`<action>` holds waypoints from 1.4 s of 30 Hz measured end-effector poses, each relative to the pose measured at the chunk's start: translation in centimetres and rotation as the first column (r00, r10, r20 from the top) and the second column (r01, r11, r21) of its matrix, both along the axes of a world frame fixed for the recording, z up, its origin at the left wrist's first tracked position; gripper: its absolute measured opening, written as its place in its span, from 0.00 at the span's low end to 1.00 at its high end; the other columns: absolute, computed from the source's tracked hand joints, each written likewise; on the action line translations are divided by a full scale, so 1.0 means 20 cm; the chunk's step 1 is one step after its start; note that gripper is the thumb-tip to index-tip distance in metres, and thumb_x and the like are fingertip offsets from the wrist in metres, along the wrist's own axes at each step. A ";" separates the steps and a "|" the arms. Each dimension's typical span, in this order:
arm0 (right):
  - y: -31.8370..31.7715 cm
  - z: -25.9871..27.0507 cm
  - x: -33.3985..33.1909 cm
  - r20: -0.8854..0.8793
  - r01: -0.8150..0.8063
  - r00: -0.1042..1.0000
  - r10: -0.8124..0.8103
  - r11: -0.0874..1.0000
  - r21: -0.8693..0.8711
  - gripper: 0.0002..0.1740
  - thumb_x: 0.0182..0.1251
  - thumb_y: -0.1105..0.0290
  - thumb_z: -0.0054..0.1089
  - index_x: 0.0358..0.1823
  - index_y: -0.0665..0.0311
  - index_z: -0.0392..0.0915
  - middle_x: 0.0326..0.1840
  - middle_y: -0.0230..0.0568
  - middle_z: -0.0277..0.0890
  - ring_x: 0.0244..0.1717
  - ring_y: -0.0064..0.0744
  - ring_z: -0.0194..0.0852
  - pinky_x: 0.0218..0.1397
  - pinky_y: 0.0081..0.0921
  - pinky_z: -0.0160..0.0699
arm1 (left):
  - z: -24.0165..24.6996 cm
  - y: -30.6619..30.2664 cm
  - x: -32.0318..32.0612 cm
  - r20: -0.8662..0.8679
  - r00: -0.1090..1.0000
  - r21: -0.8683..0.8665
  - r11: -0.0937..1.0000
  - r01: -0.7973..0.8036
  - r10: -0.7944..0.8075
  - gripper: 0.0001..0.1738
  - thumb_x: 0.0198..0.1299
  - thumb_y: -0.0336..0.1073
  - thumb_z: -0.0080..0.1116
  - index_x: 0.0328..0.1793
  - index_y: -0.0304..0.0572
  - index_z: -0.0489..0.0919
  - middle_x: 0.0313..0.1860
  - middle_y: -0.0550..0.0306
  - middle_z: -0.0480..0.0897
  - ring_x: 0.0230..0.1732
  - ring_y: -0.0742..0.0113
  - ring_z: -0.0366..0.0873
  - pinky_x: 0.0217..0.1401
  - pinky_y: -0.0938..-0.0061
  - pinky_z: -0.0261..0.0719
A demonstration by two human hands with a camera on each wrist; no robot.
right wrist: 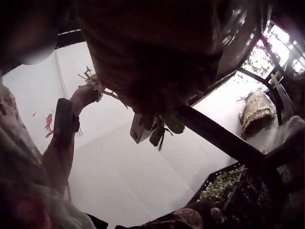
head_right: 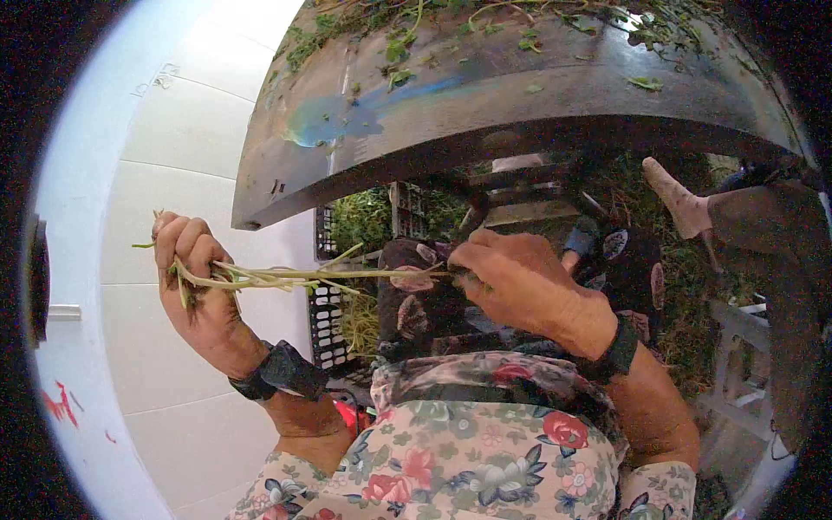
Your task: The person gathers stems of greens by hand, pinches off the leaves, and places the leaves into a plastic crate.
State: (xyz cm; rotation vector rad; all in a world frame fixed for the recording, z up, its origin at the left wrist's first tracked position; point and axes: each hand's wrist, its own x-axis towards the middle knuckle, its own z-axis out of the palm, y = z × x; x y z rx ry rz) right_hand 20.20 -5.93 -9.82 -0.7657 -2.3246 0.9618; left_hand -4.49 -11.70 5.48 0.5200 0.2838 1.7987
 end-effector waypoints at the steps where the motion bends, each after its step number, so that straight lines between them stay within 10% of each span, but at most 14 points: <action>1: -0.01 0.00 0.00 0.020 0.009 1.000 -0.009 1.000 -0.028 0.10 0.53 0.66 0.57 0.35 0.61 0.77 0.35 0.44 0.75 0.36 0.49 0.75 0.39 0.39 0.74 | -0.01 0.00 0.00 0.012 1.000 -0.013 1.000 -0.013 0.014 0.08 0.69 0.34 0.35 0.35 0.44 0.62 0.23 0.64 0.61 0.23 0.75 0.50 0.22 0.80 0.51; 11: 0.09 -0.26 0.18 -0.211 0.343 0.926 -0.313 0.931 0.126 0.12 0.53 0.70 0.55 0.39 0.65 0.73 0.34 0.40 0.74 0.35 0.41 0.74 0.41 0.31 0.72 | -0.02 -0.10 -0.14 -0.106 0.964 0.022 0.969 -0.244 0.245 0.03 0.66 0.28 0.39 0.38 0.40 0.63 0.23 0.63 0.63 0.23 0.75 0.52 0.22 0.79 0.51; 13: 0.10 -0.29 0.23 -0.323 0.342 0.849 -0.418 0.901 -0.265 0.11 0.56 0.70 0.54 0.40 0.65 0.71 0.32 0.37 0.74 0.33 0.37 0.74 0.37 0.27 0.72 | -0.04 -0.13 -0.19 -0.272 0.882 0.000 0.916 -0.401 0.386 0.01 0.65 0.28 0.42 0.39 0.39 0.65 0.24 0.63 0.64 0.24 0.74 0.54 0.22 0.81 0.54; 15: 0.12 -0.28 0.25 -0.261 -0.094 0.701 -0.664 0.276 -0.956 0.10 0.60 0.67 0.52 0.40 0.62 0.72 0.32 0.35 0.74 0.32 0.30 0.73 0.34 0.21 0.72 | -0.07 -0.16 -0.28 -0.413 0.804 -0.055 0.870 -0.490 0.427 0.03 0.65 0.29 0.43 0.39 0.39 0.66 0.24 0.63 0.64 0.25 0.73 0.55 0.23 0.82 0.55; 16: 0.14 -0.36 0.28 -0.274 -0.131 0.710 -0.649 0.260 -0.957 0.09 0.63 0.65 0.52 0.42 0.59 0.72 0.32 0.34 0.73 0.29 0.24 0.72 0.28 0.15 0.70 | -0.08 -0.17 -0.27 -0.499 0.681 -0.154 0.718 -0.679 0.536 0.06 0.65 0.34 0.46 0.38 0.40 0.68 0.26 0.63 0.65 0.27 0.72 0.59 0.26 0.80 0.60; 18: 0.12 -0.45 0.31 -0.221 0.179 0.842 -0.493 0.640 -0.747 0.09 0.63 0.66 0.52 0.42 0.59 0.71 0.33 0.34 0.74 0.27 0.23 0.70 0.26 0.16 0.69 | -0.16 -0.24 -0.41 -0.580 0.634 -0.099 0.729 -0.677 0.511 0.08 0.67 0.37 0.43 0.39 0.41 0.68 0.28 0.61 0.69 0.32 0.71 0.65 0.32 0.77 0.66; 21: 0.07 -0.44 0.26 -0.206 0.171 0.787 -0.582 0.526 -0.833 0.12 0.63 0.67 0.51 0.47 0.61 0.70 0.34 0.33 0.73 0.29 0.22 0.69 0.30 0.15 0.67 | -0.29 -0.35 -0.61 -0.717 0.408 -0.092 0.503 -0.859 0.565 0.11 0.66 0.41 0.46 0.39 0.40 0.70 0.28 0.57 0.74 0.32 0.70 0.71 0.35 0.76 0.70; 25: 0.11 -0.45 0.27 -0.148 -0.142 0.737 -0.659 0.063 -0.988 0.14 0.62 0.66 0.54 0.49 0.60 0.70 0.34 0.31 0.72 0.31 0.21 0.67 0.32 0.12 0.66 | -0.48 -0.51 -0.84 -0.919 0.112 0.046 0.386 -0.921 0.379 0.12 0.65 0.41 0.47 0.38 0.39 0.72 0.27 0.58 0.76 0.30 0.71 0.73 0.35 0.76 0.71; 30: 0.12 -0.45 0.21 -0.053 -0.019 0.736 -0.674 0.058 -0.998 0.10 0.63 0.64 0.54 0.43 0.58 0.70 0.31 0.31 0.71 0.26 0.19 0.66 0.23 0.13 0.65 | -0.74 -0.70 -0.99 -0.937 -0.275 0.199 0.318 -0.927 -0.215 0.12 0.62 0.40 0.50 0.42 0.38 0.74 0.30 0.53 0.79 0.33 0.66 0.77 0.37 0.74 0.73; 33: 0.11 -0.45 0.19 -0.023 0.055 0.734 -0.679 0.093 -0.994 0.08 0.65 0.64 0.53 0.40 0.57 0.70 0.31 0.31 0.71 0.23 0.18 0.66 0.20 0.13 0.64 | -0.98 -0.81 -1.12 -0.480 -0.691 0.513 0.466 -0.721 -0.541 0.14 0.56 0.38 0.55 0.46 0.38 0.75 0.36 0.47 0.80 0.38 0.54 0.78 0.43 0.65 0.74; 37: 0.11 -0.34 0.10 -0.045 0.105 0.802 -0.595 0.215 -0.971 0.09 0.66 0.66 0.51 0.43 0.61 0.72 0.32 0.32 0.71 0.31 0.19 0.70 0.30 0.13 0.70 | -0.90 -0.61 -0.89 -0.861 -0.310 0.082 0.492 -0.866 -0.403 0.19 0.53 0.36 0.56 0.51 0.36 0.74 0.39 0.44 0.80 0.44 0.48 0.77 0.47 0.63 0.73; 39: 0.08 -0.26 0.04 -0.049 0.239 0.961 -0.273 0.904 -0.355 0.10 0.66 0.68 0.50 0.45 0.64 0.71 0.34 0.33 0.71 0.36 0.21 0.70 0.37 0.15 0.70 | -0.86 -0.41 -0.66 -0.974 -0.031 -0.117 0.613 -0.782 -0.225 0.19 0.56 0.34 0.52 0.54 0.36 0.73 0.37 0.43 0.81 0.42 0.54 0.79 0.45 0.67 0.74; 41: 0.04 -0.13 -0.05 0.029 0.182 0.983 -0.180 0.976 -0.115 0.11 0.66 0.69 0.49 0.47 0.66 0.71 0.36 0.34 0.71 0.41 0.23 0.70 0.43 0.18 0.69 | -0.81 -0.24 -0.35 -0.867 0.472 -0.395 0.797 -0.457 -0.159 0.18 0.59 0.40 0.52 0.52 0.39 0.74 0.38 0.52 0.80 0.41 0.62 0.77 0.43 0.70 0.74; 42: 0.01 0.00 -0.15 0.011 0.218 0.974 -0.227 0.915 -0.339 0.12 0.65 0.70 0.49 0.47 0.67 0.71 0.38 0.34 0.71 0.44 0.24 0.69 0.45 0.19 0.68 | -0.84 -0.16 -0.22 -0.700 0.683 -0.538 0.784 -0.311 -0.210 0.18 0.59 0.42 0.52 0.51 0.40 0.74 0.40 0.53 0.80 0.42 0.61 0.76 0.43 0.69 0.74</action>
